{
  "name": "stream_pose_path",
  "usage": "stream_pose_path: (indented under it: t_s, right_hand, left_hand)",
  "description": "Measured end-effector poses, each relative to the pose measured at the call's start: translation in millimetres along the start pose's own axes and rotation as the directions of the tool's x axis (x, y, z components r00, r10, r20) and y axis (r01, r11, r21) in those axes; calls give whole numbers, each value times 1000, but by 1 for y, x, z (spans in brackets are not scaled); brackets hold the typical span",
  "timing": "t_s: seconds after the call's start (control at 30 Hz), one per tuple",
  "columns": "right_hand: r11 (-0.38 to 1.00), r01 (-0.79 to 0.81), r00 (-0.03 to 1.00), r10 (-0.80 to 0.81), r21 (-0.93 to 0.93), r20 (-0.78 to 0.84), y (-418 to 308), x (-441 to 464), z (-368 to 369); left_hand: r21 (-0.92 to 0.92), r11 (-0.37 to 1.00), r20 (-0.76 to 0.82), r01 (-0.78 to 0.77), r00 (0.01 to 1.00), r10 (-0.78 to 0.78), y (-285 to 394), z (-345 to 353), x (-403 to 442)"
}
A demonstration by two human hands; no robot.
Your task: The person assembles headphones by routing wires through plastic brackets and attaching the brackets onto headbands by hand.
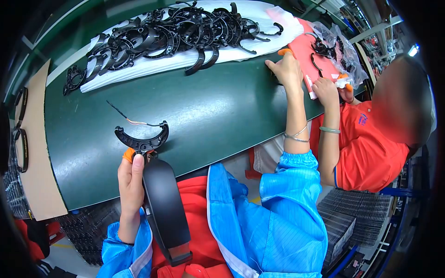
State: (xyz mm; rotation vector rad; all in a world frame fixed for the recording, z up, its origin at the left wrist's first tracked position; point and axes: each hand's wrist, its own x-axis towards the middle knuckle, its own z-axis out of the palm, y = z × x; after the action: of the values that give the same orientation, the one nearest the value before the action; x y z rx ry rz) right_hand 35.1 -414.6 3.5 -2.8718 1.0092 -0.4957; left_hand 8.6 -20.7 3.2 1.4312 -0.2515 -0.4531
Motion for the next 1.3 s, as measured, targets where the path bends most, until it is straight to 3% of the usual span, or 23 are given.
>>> stream_pose_path:
  t_s: [0.1,0.23,0.37,0.43,0.53,0.6,0.67,0.77,0.9,0.97,1.0,1.07,1.1,1.13,1.3]
  right_hand:
    - [974,208,978,-209,93,-3,-5,-17,-1]
    - [923,352,928,-365,154,67,-30,-58,-23]
    - [903,406,903,-420,143,86,-42,-68,-32]
    - [930,362,915,-367,59,166,-47,-62,-25]
    - [895,446,883,-436,-19,173,-59,-59,-23]
    - [859,511,850,-502,-22,156,-72,-66,-30]
    - [788,615,788,-615,37,18,-74,-69,-33]
    - [781,622,780,-624,-52,-44,-82,-73,-50]
    - [682,728,664,-726,-67,-179,-97,-76,-67]
    - [704,696,714,-659,140,-237,-100,-78,-70]
    - [703,697,714,-661,140,-233,-100,-80,-70]
    - [701,345,923,-375,624,-90,-101,-87,-68]
    - [661,240,949,-314,711,-29,-113,-96,-72]
    - [660,242,948,-316,711,-29,-116,-101,-72]
    - [369,112,934,-357,923,30,-133,-121,-63]
  left_hand:
    - [-7,1000,8,-3,1000,3,-1,-2,0]
    - [-6,1000,30,8,1000,-7,-3,-4,0]
    - [-3,1000,4,7,1000,-7,-3,-2,-1]
    - [-32,999,-14,10,1000,-11,-4,-1,-1]
    - [-195,977,-16,85,996,-90,-10,-3,-3]
    - [-148,987,9,66,998,-66,-14,-7,-3]
    - [-186,979,-28,82,996,-88,-12,-6,-2]
    - [-186,979,10,78,997,-77,-15,-10,-1]
    - [-214,974,2,74,997,-75,-13,-11,0]
    - [-248,964,5,98,995,-100,-10,-13,1]
    - [-273,954,13,123,992,-124,-9,-13,1]
    - [-277,952,39,128,992,-122,-13,-18,0]
    - [-277,952,65,131,991,-118,-15,-19,0]
    - [-278,952,63,130,991,-117,-14,-19,-1]
    - [-300,946,93,124,991,-100,-14,-20,-3]
